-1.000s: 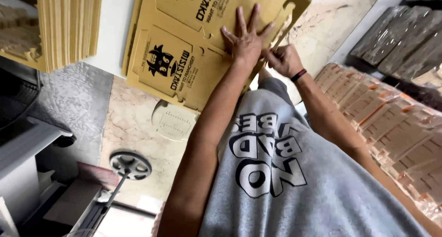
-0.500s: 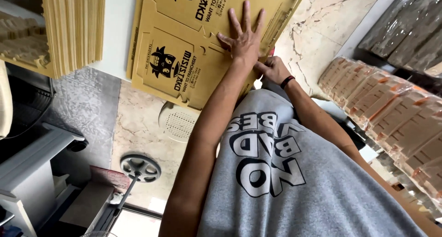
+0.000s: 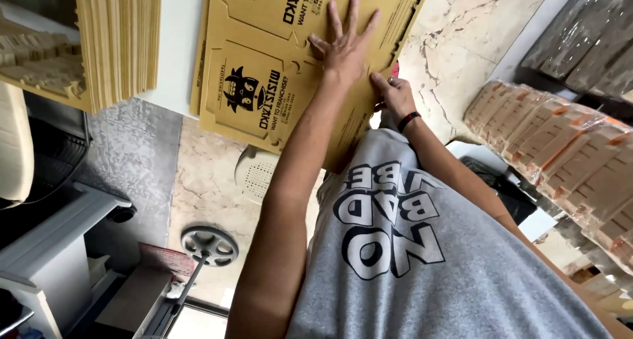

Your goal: Punching out pre-cut cardboard shapes from a larger sheet and stacking the finished pieces.

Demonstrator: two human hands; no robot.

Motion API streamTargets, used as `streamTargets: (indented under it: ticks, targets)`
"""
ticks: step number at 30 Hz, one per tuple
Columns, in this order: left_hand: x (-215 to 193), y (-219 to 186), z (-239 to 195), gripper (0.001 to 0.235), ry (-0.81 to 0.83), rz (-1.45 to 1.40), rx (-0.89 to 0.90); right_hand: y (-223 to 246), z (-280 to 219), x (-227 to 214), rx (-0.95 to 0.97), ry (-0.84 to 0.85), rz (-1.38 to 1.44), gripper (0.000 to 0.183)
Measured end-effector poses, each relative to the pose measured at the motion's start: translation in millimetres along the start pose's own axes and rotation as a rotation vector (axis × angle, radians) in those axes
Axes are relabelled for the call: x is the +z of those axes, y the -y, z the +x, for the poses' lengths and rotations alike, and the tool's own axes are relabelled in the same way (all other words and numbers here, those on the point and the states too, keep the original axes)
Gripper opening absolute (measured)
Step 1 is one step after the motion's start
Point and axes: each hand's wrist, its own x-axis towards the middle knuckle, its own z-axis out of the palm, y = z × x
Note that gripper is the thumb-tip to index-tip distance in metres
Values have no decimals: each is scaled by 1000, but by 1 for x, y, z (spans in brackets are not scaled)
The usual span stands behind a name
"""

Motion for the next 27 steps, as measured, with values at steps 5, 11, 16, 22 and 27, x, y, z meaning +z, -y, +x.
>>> streamTargets:
  ticks: [5, 11, 16, 22, 27]
  targets:
    - [2, 3, 2, 113, -59, 40, 3, 0, 9, 0, -17, 49, 174, 45]
    - [-17, -1, -8, 107, 90, -5, 30, -3, 9, 0, 40, 35, 39, 34]
    - [9, 8, 12, 118, -51, 72, -6, -9, 9, 13, -155, 51, 311, 48]
    - [-9, -2, -1, 97, -52, 7, -30, 1, -1, 14, -34, 72, 249, 25]
    - [-25, 13, -3, 103, -61, -109, 33, 14, -8, 29, -45, -36, 251, 20]
